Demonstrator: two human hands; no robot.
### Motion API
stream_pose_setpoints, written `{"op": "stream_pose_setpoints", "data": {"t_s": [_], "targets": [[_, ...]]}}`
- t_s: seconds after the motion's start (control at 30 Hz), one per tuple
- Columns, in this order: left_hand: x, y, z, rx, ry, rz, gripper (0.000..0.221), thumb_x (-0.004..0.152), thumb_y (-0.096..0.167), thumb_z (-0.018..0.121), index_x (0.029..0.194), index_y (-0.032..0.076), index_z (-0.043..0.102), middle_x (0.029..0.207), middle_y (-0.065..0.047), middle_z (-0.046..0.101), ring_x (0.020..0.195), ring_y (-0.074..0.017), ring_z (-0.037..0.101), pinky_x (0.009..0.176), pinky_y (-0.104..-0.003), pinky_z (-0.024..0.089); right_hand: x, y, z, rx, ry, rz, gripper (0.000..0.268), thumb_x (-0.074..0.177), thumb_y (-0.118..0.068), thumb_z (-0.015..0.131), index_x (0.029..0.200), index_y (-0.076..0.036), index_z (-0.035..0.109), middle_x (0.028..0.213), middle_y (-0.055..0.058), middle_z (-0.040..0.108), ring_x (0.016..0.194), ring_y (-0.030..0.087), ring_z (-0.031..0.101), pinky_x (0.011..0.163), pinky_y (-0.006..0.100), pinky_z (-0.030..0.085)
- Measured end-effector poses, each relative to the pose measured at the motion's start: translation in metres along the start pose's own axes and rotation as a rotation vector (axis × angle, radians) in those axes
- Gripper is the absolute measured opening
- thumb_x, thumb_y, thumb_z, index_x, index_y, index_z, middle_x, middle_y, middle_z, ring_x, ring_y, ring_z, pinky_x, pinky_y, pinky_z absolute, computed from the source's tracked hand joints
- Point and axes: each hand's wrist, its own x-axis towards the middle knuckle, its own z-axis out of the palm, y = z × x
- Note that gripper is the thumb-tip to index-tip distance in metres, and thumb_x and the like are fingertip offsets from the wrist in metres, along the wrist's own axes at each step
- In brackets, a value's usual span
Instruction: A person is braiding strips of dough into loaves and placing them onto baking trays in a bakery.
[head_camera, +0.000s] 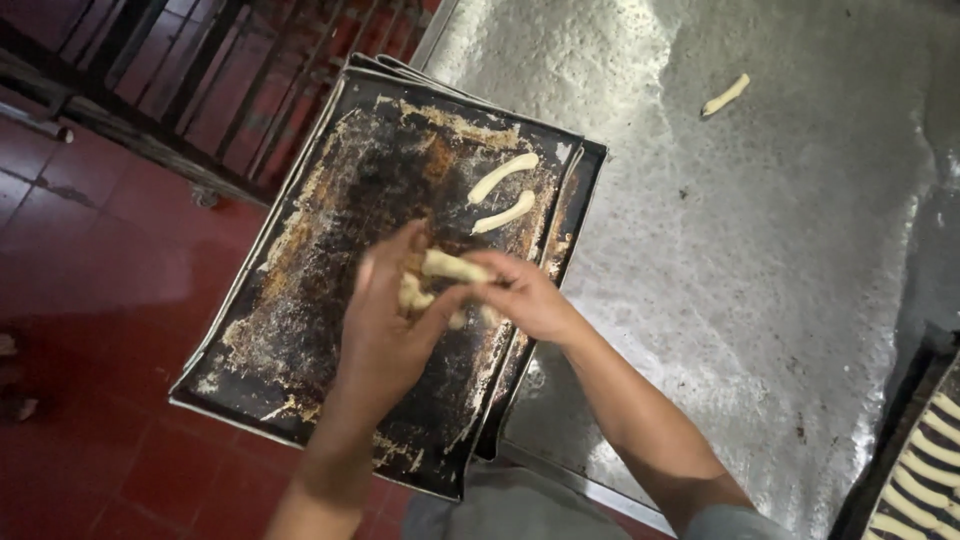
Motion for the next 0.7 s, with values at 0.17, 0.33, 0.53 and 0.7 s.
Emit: {"op": "stream_pose_setpoints", "data": {"t_s": [0.17, 0.33, 0.53, 0.7], "targets": [[0.005, -0.033, 0.004, -0.034, 0.015, -0.04, 0.051, 0.092, 0.007, 0.072, 0.138, -0.007, 0.053, 0.12, -0.027, 0.056, 0.1, -0.0374, 0.063, 0.081, -0.048, 0.058, 0.008, -0.014, -0.009, -0.98, 0.074, -0.168, 0.046, 0.093, -0.026, 0.072, 0.137, -0.012, 0.064, 0.122, 0.016, 0.067, 0.113, 0.034, 0.062, 0.096, 0.048, 0.047], [0.004, -0.053, 0.014, -0.301, -0.112, -0.022, 0.038, 0.097, 0.005, 0.064, 0.132, -0.007, 0.059, 0.117, -0.021, 0.063, 0.113, -0.0279, 0.059, 0.097, -0.044, 0.052, -0.009, -0.041, 0.021, -0.334, -0.035, -0.006, 0.098, 0.072, -0.041, 0.088, 0.154, -0.011, 0.044, 0.156, 0.025, 0.046, 0.141, 0.052, 0.041, 0.117, 0.068, 0.03], [-0.018, -0.03, -0.009, 0.261, 0.065, 0.11, 0.028, 0.102, -0.003, 0.057, 0.13, -0.004, 0.062, 0.132, -0.024, 0.062, 0.112, -0.0259, 0.069, 0.096, -0.025, 0.066, -0.038, -0.012, 0.022, -0.336, 0.323, -0.347, 0.033, 0.097, 0.007, 0.064, 0.128, -0.004, 0.061, 0.114, 0.011, 0.071, 0.1, 0.023, 0.071, 0.088, 0.033, 0.064], [-0.016, -0.054, 0.022, -0.495, -0.021, -0.247, 0.017, 0.098, 0.001, 0.057, 0.112, 0.008, 0.061, 0.116, -0.013, 0.064, 0.114, -0.0294, 0.069, 0.099, -0.039, 0.062, -0.051, -0.02, -0.003, -0.769, 0.105, -0.291, 0.05, 0.089, -0.016, 0.079, 0.133, 0.001, 0.061, 0.136, 0.022, 0.063, 0.138, 0.04, 0.052, 0.119, 0.054, 0.043]]}}
